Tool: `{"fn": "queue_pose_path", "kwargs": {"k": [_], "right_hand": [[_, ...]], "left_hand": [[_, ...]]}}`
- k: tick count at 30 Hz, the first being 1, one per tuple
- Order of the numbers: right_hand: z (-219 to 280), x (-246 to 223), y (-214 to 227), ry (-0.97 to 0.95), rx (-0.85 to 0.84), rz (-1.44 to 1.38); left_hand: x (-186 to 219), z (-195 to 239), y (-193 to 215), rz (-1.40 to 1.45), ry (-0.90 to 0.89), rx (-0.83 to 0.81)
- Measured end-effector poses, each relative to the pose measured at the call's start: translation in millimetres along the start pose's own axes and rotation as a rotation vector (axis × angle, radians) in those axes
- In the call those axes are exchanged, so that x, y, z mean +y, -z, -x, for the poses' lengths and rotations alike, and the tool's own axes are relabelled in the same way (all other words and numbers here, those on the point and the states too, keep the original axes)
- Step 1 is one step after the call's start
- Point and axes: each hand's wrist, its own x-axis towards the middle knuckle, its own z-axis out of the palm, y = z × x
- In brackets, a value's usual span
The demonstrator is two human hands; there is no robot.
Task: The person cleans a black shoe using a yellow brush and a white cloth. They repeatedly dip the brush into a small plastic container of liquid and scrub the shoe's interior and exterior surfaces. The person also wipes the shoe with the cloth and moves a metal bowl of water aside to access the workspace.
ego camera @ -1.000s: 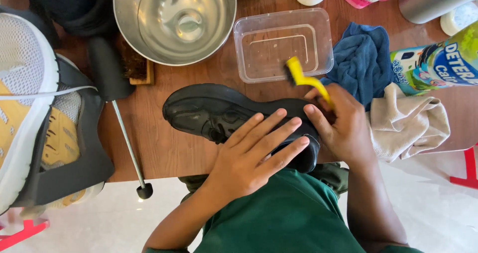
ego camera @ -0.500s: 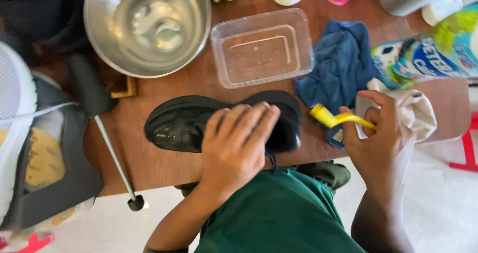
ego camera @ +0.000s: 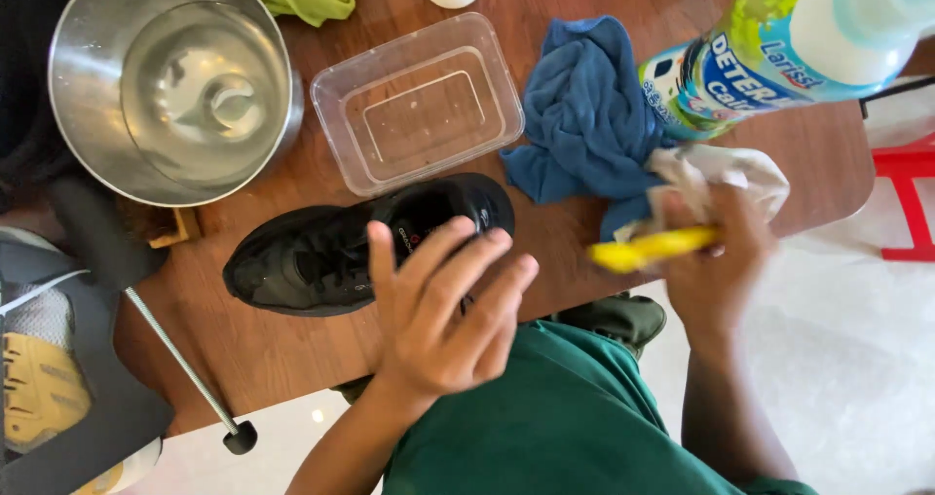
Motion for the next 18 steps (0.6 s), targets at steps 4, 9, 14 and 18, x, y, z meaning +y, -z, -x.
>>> {"fn": "queue_pose_path", "kwargs": {"k": [4,9,14,18], "right_hand": [[54.7,148.1,-15.2,-0.064,0.279,0.017],[101.5,157.9,-35.0,-0.203,0.079,-1.194],[91.7,28.9,-48.4,-0.24,0.071,-1.118],[82.1,-46.0,-36.9,-0.289,0.051,-1.042]], "left_hand": [[14.7,0.4,-3.9,0.111,0.02,-0.024],[34.6,-17.6,-6.9,0.379,0.113,-0.355],[43.0,-10.9,-26.3,0.589,0.211,-0.305],[31.3,2.9,-27.2,0.36,0.125,-0.054]]}}
